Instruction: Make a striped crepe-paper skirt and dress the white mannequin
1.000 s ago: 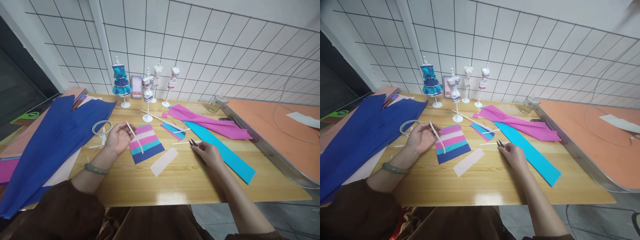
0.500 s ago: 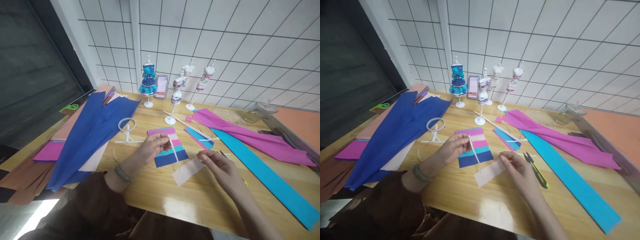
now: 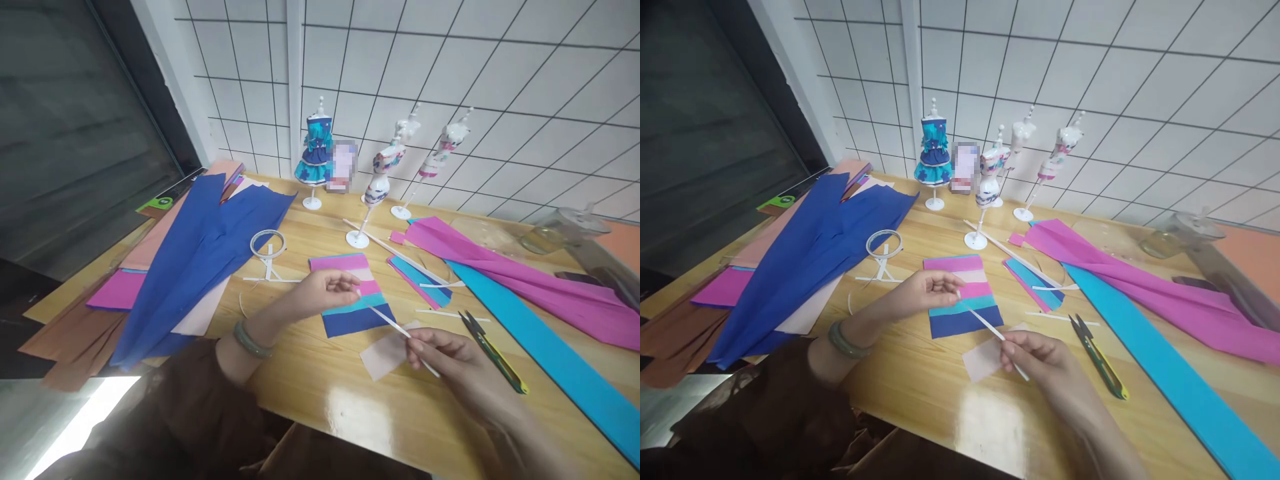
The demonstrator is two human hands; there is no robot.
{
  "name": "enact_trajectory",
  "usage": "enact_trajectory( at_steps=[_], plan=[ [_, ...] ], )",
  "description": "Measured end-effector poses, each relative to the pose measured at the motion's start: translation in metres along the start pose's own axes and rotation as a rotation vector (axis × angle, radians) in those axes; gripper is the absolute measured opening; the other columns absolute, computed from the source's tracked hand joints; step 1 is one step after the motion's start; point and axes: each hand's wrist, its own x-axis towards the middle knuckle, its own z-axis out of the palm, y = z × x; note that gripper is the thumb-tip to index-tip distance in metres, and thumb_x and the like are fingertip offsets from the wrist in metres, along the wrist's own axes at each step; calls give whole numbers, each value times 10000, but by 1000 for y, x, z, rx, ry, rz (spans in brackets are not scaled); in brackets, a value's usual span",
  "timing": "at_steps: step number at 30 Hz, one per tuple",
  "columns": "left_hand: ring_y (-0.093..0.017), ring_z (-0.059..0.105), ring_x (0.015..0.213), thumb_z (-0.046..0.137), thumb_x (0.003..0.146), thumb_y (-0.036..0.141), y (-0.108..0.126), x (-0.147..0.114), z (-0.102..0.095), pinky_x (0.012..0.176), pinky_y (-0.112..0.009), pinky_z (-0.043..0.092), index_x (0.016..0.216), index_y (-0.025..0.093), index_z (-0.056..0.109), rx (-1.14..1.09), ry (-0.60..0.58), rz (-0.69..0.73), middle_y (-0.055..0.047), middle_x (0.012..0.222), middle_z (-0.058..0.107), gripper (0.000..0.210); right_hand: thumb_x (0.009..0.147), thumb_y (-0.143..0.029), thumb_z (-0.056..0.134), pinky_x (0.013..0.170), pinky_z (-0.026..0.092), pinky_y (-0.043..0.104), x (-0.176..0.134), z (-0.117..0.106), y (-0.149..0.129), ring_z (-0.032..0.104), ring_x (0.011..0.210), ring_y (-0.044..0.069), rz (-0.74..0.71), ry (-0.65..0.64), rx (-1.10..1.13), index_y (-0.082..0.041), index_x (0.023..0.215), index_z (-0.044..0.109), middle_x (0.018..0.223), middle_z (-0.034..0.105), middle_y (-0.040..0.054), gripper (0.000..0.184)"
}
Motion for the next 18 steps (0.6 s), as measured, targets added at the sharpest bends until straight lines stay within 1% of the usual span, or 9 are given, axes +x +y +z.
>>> enact_trajectory(
  at_steps=[2, 4, 6, 8, 11, 12, 14, 16, 18],
  plan=[
    [-126, 597, 780, 726, 664, 266, 1, -2, -2, 742, -274, 453, 960, 126, 632, 80, -108, -4, -76, 868, 660, 341, 720, -490, 650, 615, 426, 299, -4, -16, 2, 511, 581, 153, 29, -37, -71, -192, 663, 682, 572, 591, 24, 305],
    [-128, 595, 758, 723, 663, 267, 2, -4, -6, 710, -272, 457, 973, 142, 635, 157, -205, -36, -75, 875, 668, 345, 733, -485, 632, 581, 409, 303, -6, -34, 5, 490, 546, 156, 52, -157, -163, -200, 578, 656, 539, 573, 25, 325],
    [-134, 590, 738, 718, 664, 266, 2, -3, -12, 679, -269, 457, 993, 153, 640, 257, -212, -32, -72, 872, 672, 357, 736, -471, 630, 563, 400, 317, -6, -51, 9, 501, 538, 175, 84, -259, -212, -225, 603, 686, 535, 583, 36, 285],
    [-151, 581, 746, 694, 683, 269, 1, 0, -18, 687, -286, 459, 993, 162, 651, 417, -71, 48, -71, 865, 666, 330, 755, -467, 607, 567, 402, 345, -3, -67, 12, 519, 547, 201, 66, -252, -223, -254, 651, 715, 540, 590, 53, 261],
    [-229, 539, 915, 653, 703, 241, -5, 6, -28, 833, -370, 420, 998, 186, 661, 792, 272, 248, -89, 927, 630, 300, 772, -444, 602, 527, 384, 355, 8, -82, 10, 494, 505, 201, -29, -166, -134, -275, 736, 735, 490, 552, 51, 218],
    [-256, 508, 973, 649, 694, 221, -8, 8, -31, 877, -396, 389, 1013, 192, 657, 906, 345, 288, -96, 955, 613, 320, 783, -433, 598, 523, 382, 349, 12, -84, 8, 487, 499, 194, -58, -144, -88, -272, 729, 731, 480, 539, 47, 216],
    [-283, 466, 1028, 629, 695, 191, -15, 12, -36, 913, -417, 346, 1050, 202, 639, 1060, 399, 297, -102, 992, 593, 356, 801, -414, 590, 532, 392, 332, 22, -80, 2, 488, 512, 178, -80, -122, -8, -253, 686, 713, 487, 527, 43, 233],
    [-273, 476, 1011, 592, 720, 173, -21, 17, -40, 907, -402, 341, 1060, 212, 630, 1122, 411, 254, -96, 985, 596, 344, 803, -435, 587, 511, 405, 304, 30, -70, -2, 492, 508, 163, -78, -80, 59, -240, 728, 708, 501, 532, 38, 241],
    [-257, 493, 995, 552, 749, 155, -25, 23, -44, 903, -381, 340, 1050, 218, 633, 1153, 417, 223, -88, 978, 608, 318, 792, -478, 581, 509, 442, 292, 36, -58, -3, 539, 548, 171, -52, -18, 88, -226, 773, 695, 599, 606, 57, 277]
  ],
)
